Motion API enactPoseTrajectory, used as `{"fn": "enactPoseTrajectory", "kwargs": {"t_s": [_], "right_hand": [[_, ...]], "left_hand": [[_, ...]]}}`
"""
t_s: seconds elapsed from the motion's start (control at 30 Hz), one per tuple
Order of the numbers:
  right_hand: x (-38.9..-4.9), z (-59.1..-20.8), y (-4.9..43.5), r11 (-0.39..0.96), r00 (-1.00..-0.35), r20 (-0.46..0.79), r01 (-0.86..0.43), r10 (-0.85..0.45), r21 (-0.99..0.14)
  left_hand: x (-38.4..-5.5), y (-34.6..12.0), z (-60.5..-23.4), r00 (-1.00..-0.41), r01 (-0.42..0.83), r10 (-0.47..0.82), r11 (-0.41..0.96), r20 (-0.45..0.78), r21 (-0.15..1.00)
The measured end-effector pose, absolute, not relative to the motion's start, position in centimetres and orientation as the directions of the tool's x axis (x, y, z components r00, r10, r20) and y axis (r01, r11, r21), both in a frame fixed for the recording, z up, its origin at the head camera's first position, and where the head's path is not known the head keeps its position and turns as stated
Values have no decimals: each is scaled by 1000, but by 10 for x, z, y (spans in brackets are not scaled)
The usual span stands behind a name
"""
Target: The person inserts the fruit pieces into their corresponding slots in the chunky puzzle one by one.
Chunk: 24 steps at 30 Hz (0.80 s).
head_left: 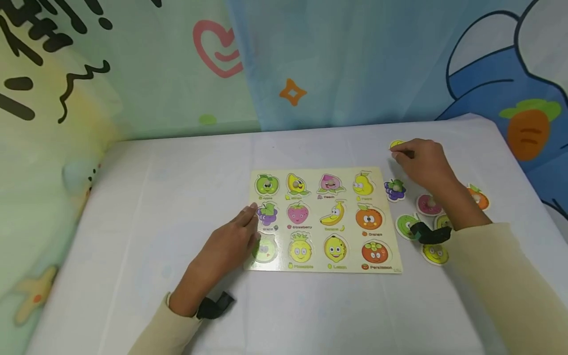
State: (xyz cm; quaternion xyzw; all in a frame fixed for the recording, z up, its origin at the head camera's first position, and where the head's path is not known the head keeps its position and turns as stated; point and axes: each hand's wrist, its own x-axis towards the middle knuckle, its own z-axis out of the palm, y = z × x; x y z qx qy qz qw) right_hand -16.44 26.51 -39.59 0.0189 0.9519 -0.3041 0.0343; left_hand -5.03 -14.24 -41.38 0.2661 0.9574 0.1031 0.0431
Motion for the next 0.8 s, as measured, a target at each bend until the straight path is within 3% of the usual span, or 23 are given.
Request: {"fn": "enactPoseTrajectory", "kwargs": {"t_s": [0.3,0.8], "right_hand": [[-182,-407,290,797,-974,-126,227,189,-560],[-200,-416,295,767,-946,-219,322,239,-555]], "left_hand": [[-52,-144,-413,-848,507,528,834,-47,217],[-51,-145,-413,-850,501,525,834,-52,232]]}}
